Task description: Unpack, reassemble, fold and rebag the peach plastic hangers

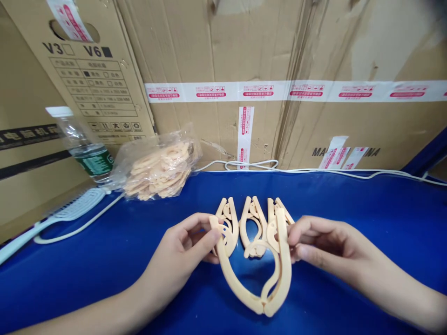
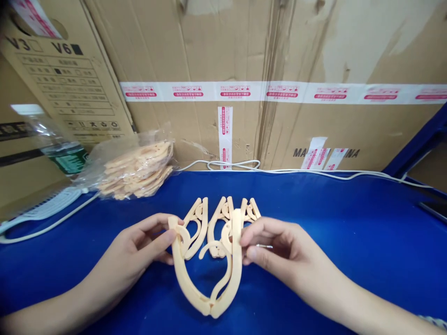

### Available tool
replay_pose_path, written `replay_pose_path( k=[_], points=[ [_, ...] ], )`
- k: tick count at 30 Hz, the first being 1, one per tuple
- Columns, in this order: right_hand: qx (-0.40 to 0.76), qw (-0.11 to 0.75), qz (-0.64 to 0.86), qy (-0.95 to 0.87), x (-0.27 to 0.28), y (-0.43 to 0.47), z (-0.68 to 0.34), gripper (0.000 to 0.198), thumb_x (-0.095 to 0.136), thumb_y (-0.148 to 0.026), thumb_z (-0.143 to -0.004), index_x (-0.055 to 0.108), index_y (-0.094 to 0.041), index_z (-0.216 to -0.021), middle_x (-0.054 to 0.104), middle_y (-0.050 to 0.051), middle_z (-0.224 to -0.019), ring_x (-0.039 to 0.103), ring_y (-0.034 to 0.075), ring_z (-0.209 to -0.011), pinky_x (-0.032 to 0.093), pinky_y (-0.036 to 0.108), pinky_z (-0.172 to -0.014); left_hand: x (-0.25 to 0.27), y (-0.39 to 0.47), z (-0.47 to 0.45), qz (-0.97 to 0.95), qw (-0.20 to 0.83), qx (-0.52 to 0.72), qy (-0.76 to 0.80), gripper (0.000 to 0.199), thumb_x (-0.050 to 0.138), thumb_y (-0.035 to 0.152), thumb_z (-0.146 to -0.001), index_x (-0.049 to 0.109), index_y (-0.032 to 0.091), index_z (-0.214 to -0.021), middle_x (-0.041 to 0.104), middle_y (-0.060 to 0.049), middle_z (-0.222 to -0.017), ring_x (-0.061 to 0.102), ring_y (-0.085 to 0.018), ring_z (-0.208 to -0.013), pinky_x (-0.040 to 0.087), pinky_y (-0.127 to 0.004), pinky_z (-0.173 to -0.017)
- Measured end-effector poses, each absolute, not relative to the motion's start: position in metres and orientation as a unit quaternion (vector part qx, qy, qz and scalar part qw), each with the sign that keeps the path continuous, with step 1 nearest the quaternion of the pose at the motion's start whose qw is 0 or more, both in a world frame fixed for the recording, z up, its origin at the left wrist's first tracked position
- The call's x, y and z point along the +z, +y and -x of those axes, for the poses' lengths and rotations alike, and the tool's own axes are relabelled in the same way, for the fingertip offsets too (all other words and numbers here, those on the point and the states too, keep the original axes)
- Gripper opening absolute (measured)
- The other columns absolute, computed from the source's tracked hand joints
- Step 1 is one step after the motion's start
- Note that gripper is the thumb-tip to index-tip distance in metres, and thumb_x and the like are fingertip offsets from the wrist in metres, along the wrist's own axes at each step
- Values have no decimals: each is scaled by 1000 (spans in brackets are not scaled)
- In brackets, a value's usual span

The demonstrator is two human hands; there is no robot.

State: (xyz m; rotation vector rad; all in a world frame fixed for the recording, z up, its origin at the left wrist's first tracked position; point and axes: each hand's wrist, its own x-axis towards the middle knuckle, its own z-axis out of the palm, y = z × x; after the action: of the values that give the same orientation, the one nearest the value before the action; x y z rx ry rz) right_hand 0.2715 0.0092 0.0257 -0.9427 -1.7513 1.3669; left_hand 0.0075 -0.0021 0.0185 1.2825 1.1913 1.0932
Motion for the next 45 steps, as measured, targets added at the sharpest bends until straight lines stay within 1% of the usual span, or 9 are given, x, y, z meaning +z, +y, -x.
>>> replay_pose_path(
  k=[4,11,15,19,23,28,36,39,45],
  points=[
    [526,320,345,-709,20,-2,-270,20,67,-33,-87,73,-28,-106,74,7,-110,72,24,-98,61,36,-83,20,-4,-9,-543,507,461,485,27,73,42,-79,67,17,-89,68,-1,-80,67,-15,-67,60,-23,-59],
    [560,285,311,-713,2,-13,-281,43,59,-25,-94,56,-41,-133,45,6,-150,54,31,-127,54,46,-97,13,-5,-9,-539,547,464,442,29,75,31,-80,61,19,-102,69,-3,-92,69,-15,-74,60,-21,-62],
    [563,307,297,-708,1,-10,-281,47,61,-23,-92,53,-42,-135,41,6,-153,51,32,-129,50,49,-100,12,-6,-9,-537,522,511,422,31,77,21,-75,55,23,-97,65,-3,-112,71,-14,-76,61,-25,-69],
    [550,315,295,-715,3,-9,-281,49,62,-23,-92,53,-42,-135,43,6,-152,50,33,-130,51,49,-99,14,-13,-7,-629,479,455,409,10,70,20,-81,67,21,-90,63,-6,-120,68,-24,-104,57,-32,-92],
    [556,298,291,-719,-1,-13,-284,52,60,-19,-92,49,-44,-137,36,4,-156,46,32,-133,49,49,-102,13,-20,-3,-668,506,391,381,35,67,18,-84,69,32,-116,51,-3,-141,58,-26,-124,49,-36,-105],
    [574,289,277,-715,-3,-15,-287,58,59,-17,-93,43,-46,-141,21,3,-161,47,33,-133,47,49,-104,12,-20,-4,-634,566,385,358,40,66,17,-86,66,34,-122,44,-3,-148,57,-29,-125,50,-41,-105],
    [469,229,323,-789,2,-13,-294,63,65,-21,-89,41,-46,-142,39,1,-154,51,30,-130,48,45,-104,10,-20,-1,-638,580,372,343,44,66,18,-86,62,33,-127,39,-3,-153,51,-30,-130,43,-44,-110],
    [396,201,345,-827,5,-14,-297,63,69,-24,-85,46,-48,-139,48,-1,-148,46,29,-134,44,45,-106,8,-26,3,-701,494,344,383,48,70,24,-84,61,36,-129,41,-3,-152,45,-31,-135,40,-46,-111],
    [443,254,370,-776,17,-10,-290,41,70,-32,-85,64,-38,-126,61,5,-135,66,25,-111,55,37,-95,6,-28,10,-811,281,325,397,55,70,37,-84,51,42,-136,36,2,-156,34,-33,-141,31,-53,-113]
  ],
)
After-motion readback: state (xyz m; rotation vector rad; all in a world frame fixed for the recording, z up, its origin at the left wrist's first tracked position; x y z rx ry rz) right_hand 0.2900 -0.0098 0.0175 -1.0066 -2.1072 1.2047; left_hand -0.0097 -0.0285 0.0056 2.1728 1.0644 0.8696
